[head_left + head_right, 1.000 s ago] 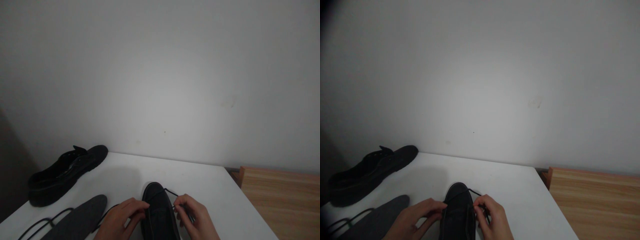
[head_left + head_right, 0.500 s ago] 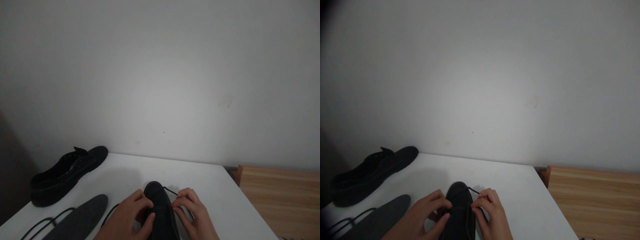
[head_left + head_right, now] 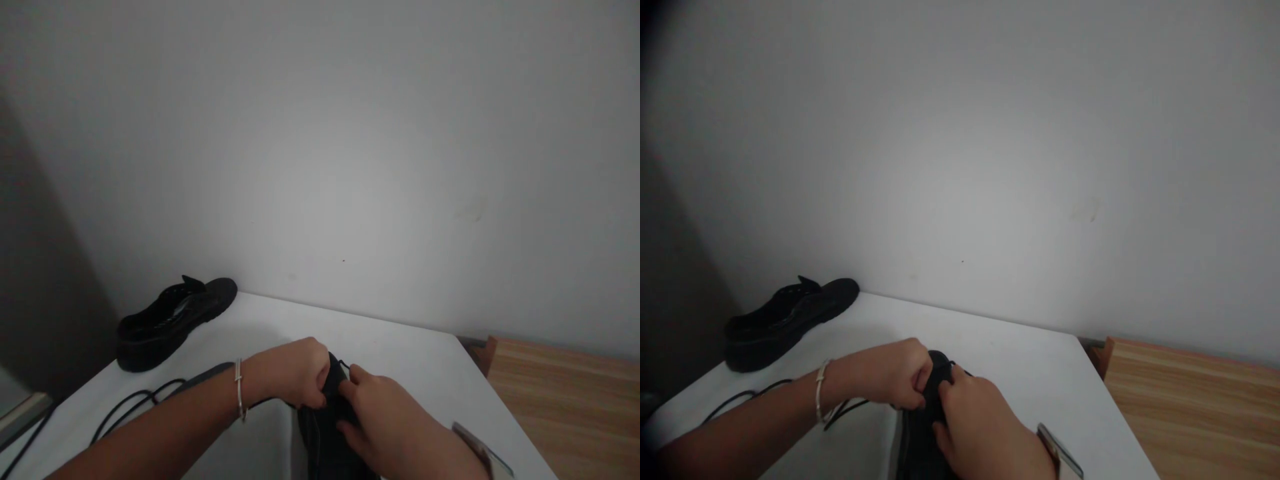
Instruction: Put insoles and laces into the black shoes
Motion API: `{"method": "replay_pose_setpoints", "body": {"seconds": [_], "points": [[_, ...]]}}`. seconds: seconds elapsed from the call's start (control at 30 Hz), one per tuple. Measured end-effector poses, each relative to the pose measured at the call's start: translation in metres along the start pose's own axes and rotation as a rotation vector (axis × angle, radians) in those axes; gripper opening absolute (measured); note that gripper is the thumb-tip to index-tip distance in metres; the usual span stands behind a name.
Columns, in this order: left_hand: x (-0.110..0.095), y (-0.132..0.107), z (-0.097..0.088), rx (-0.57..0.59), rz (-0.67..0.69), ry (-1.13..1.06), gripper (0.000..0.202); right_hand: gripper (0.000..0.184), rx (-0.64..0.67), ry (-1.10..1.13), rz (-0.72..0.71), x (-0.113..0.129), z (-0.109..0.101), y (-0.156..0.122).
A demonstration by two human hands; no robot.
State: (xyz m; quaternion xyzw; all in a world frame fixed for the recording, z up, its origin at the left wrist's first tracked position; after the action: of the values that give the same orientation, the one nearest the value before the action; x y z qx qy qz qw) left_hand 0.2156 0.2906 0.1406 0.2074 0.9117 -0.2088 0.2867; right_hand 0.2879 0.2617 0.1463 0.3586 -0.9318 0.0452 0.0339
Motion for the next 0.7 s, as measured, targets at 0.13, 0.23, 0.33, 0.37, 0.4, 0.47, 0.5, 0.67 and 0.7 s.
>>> {"method": "replay_pose_setpoints", "body": {"seconds": [0.13, 0.23, 0.33, 0.37, 0.4, 0.47, 0.5, 0.67, 0.7], "points": [[-0.003, 0.006, 0.005, 0.079, 0.029, 0.028, 0.032, 0.036, 0.055, -0.147, -0.026, 0.012, 0.016, 0.022], [-0.005, 0.005, 0.002, 0.014, 0.074, 0.037, 0.032, 0.037, 0.036, -0.166, 0.019, 0.013, 0.016, 0.026], [-0.007, -0.001, -0.009, -0.139, 0.115, -0.007, 0.022, 0.035, -0.020, -0.170, 0.051, 0.012, 0.004, 0.019], [-0.008, -0.004, -0.014, -0.200, 0.131, -0.036, 0.018, 0.033, -0.065, -0.138, 0.065, 0.010, -0.003, 0.015], [-0.010, -0.008, -0.019, -0.259, 0.148, -0.075, 0.013, 0.029, -0.125, -0.067, 0.080, 0.007, -0.010, 0.011], [-0.015, -0.016, -0.028, -0.353, 0.185, -0.177, 0.007, 0.017, -0.267, 0.207, 0.106, -0.003, -0.023, 0.003], [-0.018, -0.019, -0.031, -0.384, 0.201, -0.233, 0.008, 0.012, -0.327, 0.393, 0.116, -0.009, -0.027, -0.001], [-0.026, -0.032, -0.043, -0.475, 0.245, -0.443, 0.012, 0.022, -0.439, 1.064, 0.135, -0.023, -0.024, -0.005], [-0.027, -0.034, -0.046, -0.496, 0.246, -0.469, 0.009, 0.026, -0.454, 1.114, 0.134, -0.024, -0.025, -0.005]]}}
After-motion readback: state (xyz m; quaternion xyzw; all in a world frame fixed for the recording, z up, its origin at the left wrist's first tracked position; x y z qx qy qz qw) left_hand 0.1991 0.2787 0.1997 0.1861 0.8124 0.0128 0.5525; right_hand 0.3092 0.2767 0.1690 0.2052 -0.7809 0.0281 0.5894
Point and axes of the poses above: each hand's wrist, its own y-axis towards the middle knuckle, its own z-axis out of the palm, x = y × z, the point moved 10 cm from there along y, towards the middle knuckle, and after that the axes turned 6 degrees about -y, right-handed, at the moved point
